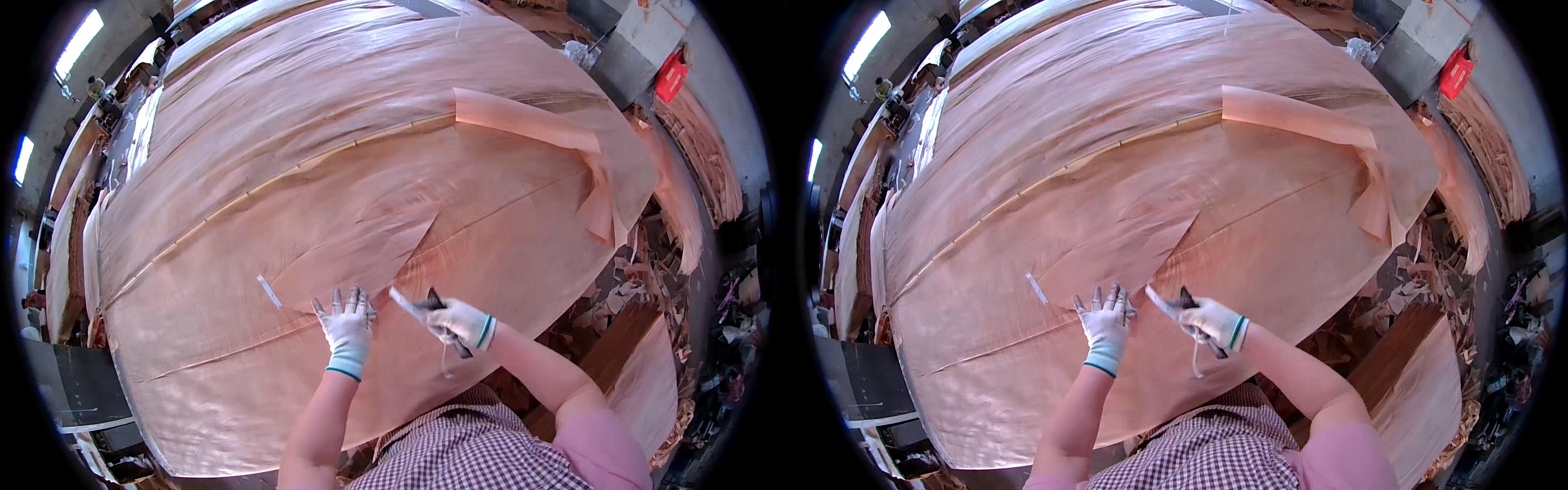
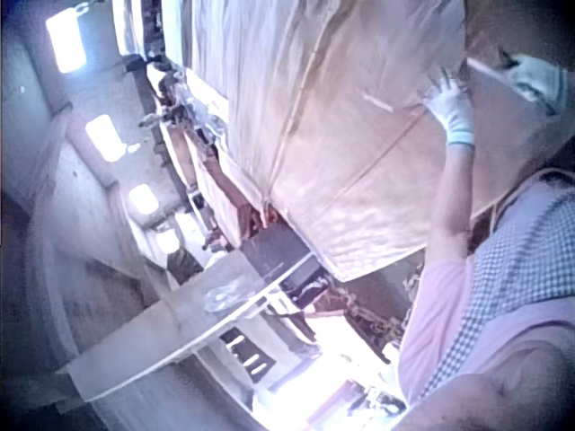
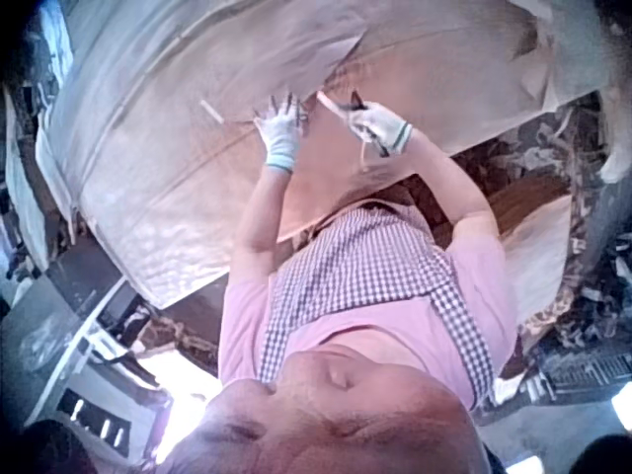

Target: The person repairs wood veneer sheets by cutting out damaged sections and taping on replacement pieces.

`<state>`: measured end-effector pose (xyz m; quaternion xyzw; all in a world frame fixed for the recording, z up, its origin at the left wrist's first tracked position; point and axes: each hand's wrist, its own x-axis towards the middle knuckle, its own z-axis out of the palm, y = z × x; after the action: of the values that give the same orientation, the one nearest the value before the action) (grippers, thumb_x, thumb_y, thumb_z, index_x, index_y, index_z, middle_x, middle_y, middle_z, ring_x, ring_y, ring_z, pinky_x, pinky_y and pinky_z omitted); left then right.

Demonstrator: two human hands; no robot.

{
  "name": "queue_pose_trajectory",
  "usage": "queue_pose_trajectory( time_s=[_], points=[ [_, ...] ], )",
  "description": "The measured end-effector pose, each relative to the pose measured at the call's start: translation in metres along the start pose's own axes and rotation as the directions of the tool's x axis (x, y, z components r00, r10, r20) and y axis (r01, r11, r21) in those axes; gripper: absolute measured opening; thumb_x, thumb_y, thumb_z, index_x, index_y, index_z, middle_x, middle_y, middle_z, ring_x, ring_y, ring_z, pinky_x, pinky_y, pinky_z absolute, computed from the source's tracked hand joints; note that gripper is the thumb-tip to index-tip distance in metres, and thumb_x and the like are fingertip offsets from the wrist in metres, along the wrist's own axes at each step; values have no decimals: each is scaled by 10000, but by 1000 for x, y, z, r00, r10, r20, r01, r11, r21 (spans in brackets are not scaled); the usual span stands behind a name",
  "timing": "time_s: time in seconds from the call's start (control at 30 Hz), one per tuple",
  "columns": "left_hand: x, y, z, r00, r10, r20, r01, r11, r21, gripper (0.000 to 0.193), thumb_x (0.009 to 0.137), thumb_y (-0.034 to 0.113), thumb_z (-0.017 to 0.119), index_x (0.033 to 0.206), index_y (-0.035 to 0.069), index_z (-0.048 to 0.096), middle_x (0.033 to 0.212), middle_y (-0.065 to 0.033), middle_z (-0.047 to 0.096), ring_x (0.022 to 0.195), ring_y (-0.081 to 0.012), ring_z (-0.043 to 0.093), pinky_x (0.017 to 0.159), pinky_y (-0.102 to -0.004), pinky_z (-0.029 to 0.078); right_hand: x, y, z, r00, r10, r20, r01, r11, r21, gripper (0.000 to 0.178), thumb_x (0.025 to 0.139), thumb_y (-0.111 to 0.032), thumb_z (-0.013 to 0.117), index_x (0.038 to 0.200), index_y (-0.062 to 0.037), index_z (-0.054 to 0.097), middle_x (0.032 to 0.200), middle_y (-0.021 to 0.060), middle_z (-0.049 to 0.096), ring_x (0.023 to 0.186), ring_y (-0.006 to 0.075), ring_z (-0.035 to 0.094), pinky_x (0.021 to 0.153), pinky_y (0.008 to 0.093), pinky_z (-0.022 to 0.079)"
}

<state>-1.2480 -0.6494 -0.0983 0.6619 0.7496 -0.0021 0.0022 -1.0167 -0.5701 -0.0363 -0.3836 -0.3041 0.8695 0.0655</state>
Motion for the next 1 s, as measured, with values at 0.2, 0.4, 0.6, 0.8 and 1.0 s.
queue_pose_trajectory(
  time_s=[0.2,0.4,0.6,0.8,1.0],
  points=[
    [88,-14,-17,984,-111,-136,76,969,-236,654,837,386,611,1414,170,392,1482,-15,366,1423,-293,203,1111,-638,-6,98,-73,2,975,-197,-107,211,966,152,94,919,-190,567,976,-119,544,635,-51,456,447,54,368,391,218,294],
    [158,-22,7,976,197,-90,-201,979,-44,568,879,294,510,1422,184,388,1501,-7,341,1433,-286,177,1116,-624,-33,154,-83,1,960,-153,-235,173,983,67,135,867,-211,633,844,-101,558,582,-28,488,409,83,380,368,248,285],
    [160,-28,7,967,252,-40,-255,961,-103,482,906,322,477,1372,202,467,1456,3,414,1408,-282,254,1122,-616,-2,110,-106,-34,841,-461,-284,-67,432,-899,182,831,-201,620,807,-21,613,769,103,669,694,181,654,660,334,498],
    [188,25,-13,993,105,-60,-112,984,-136,502,920,345,467,1402,205,429,1452,8,418,1411,-290,242,1119,-613,-15,91,-121,-94,813,-308,-494,308,948,-83,174,840,-200,620,756,-48,625,619,30,576,401,101,410,366,255,277],
    [213,101,5,967,253,41,-238,946,-218,491,907,350,478,1382,223,462,1480,26,376,1428,-277,195,1128,-590,-19,83,-104,-114,848,-225,-481,225,973,-58,201,854,-203,621,755,-27,615,591,29,550,408,109,413,373,265,293]
  ],
)
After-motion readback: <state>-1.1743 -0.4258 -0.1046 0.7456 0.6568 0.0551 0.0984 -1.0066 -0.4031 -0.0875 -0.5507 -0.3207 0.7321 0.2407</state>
